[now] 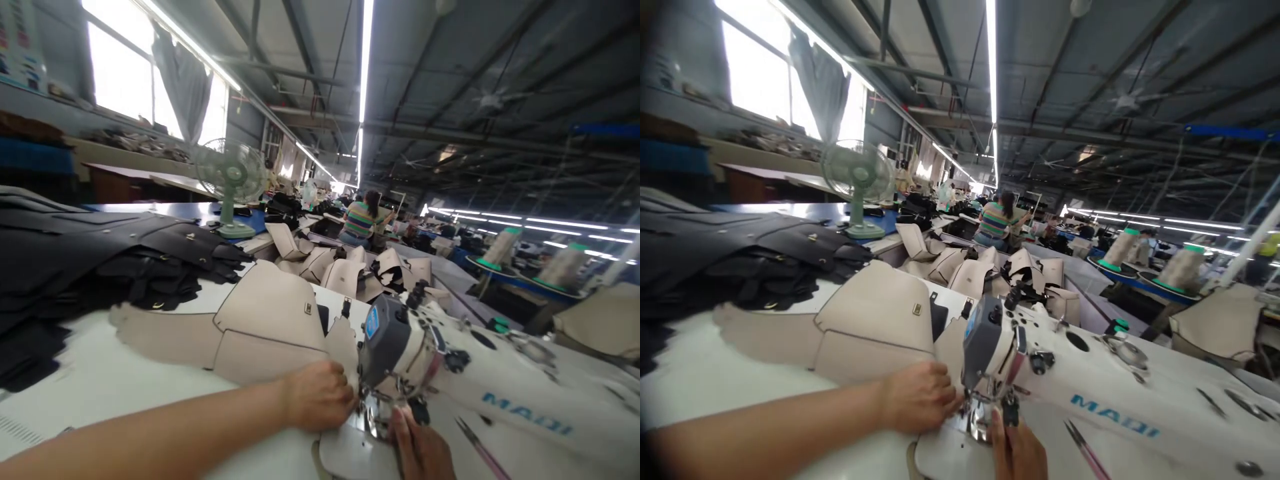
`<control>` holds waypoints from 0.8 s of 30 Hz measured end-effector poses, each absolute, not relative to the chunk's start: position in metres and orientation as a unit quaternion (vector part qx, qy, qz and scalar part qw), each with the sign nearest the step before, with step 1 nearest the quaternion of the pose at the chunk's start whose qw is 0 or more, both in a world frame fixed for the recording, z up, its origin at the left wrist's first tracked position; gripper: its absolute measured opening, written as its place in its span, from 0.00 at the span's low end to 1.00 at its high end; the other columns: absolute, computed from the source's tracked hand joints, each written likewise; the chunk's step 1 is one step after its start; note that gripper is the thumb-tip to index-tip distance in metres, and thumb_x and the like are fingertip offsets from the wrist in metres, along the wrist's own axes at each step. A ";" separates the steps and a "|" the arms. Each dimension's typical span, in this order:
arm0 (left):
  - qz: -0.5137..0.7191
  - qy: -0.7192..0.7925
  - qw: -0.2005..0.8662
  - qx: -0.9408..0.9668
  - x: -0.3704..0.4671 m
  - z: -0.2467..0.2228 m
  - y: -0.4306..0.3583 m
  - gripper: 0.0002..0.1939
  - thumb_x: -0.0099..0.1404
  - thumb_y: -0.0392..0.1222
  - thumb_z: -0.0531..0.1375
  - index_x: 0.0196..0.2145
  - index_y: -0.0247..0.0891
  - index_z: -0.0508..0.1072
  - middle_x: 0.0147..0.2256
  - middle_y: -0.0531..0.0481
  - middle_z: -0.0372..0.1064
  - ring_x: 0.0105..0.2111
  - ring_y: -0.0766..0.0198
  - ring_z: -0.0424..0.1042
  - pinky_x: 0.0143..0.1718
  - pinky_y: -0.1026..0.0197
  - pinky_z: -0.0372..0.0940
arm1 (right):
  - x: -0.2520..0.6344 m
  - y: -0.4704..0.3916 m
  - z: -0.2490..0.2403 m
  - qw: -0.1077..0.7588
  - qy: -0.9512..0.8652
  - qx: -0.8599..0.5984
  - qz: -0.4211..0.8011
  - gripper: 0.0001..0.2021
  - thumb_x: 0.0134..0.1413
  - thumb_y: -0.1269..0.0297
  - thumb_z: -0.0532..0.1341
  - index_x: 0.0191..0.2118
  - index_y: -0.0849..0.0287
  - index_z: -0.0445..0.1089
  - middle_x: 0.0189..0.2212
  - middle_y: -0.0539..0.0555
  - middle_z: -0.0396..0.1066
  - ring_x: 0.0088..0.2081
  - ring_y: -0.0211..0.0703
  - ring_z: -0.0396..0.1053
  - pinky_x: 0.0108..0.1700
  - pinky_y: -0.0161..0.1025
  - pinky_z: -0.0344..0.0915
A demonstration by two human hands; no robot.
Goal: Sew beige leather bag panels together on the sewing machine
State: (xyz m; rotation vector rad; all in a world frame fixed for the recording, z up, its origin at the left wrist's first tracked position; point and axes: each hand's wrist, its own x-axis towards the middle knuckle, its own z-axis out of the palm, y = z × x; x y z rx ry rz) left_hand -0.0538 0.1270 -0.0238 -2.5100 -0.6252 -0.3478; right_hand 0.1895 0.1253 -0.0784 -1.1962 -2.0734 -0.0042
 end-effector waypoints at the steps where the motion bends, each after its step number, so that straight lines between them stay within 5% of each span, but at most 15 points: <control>1: -0.129 -0.231 0.270 -0.926 -0.055 -0.023 0.125 0.06 0.67 0.37 0.56 0.31 0.34 0.68 0.24 0.51 0.68 0.24 0.62 0.67 0.27 0.57 0.57 | 0.193 0.126 -0.077 0.373 -0.794 -0.480 0.007 0.27 0.67 0.48 0.42 0.31 0.58 0.71 0.28 0.56 0.73 0.32 0.47 0.73 0.36 0.37 0.70; 5: -0.116 -0.242 0.299 -0.916 -0.058 -0.022 0.111 0.04 0.67 0.35 0.56 0.39 0.31 0.69 0.26 0.50 0.68 0.26 0.61 0.68 0.28 0.57 0.57 | 0.211 0.126 -0.066 0.376 -0.777 -0.504 0.006 0.23 0.65 0.48 0.44 0.44 0.59 0.69 0.42 0.59 0.72 0.46 0.50 0.70 0.45 0.41 0.70; 12: -0.063 -0.288 0.306 -0.905 -0.056 -0.018 0.092 0.20 0.63 0.29 0.57 0.53 0.25 0.63 0.32 0.48 0.70 0.30 0.59 0.68 0.32 0.57 0.60 | 0.220 0.104 -0.061 0.350 -0.837 -0.418 0.046 0.14 0.68 0.61 0.46 0.51 0.55 0.64 0.47 0.55 0.68 0.51 0.45 0.65 0.53 0.45 0.66; 19: 0.012 -0.372 0.270 -0.888 -0.124 -0.012 0.037 0.27 0.63 0.21 0.47 0.56 0.37 0.64 0.37 0.50 0.72 0.34 0.61 0.71 0.41 0.57 0.62 | 0.197 0.077 -0.047 0.334 -0.870 -0.362 0.034 0.14 0.68 0.68 0.47 0.53 0.56 0.63 0.47 0.55 0.66 0.51 0.45 0.63 0.55 0.48 0.61; 24: -0.007 -0.411 0.270 -0.871 -0.165 -0.008 -0.017 0.32 0.60 0.19 0.46 0.56 0.44 0.66 0.42 0.51 0.74 0.41 0.58 0.73 0.50 0.52 0.60 | 0.186 0.071 -0.043 0.345 -0.857 -0.376 0.071 0.14 0.69 0.62 0.46 0.48 0.57 0.66 0.43 0.55 0.68 0.48 0.45 0.65 0.52 0.45 0.62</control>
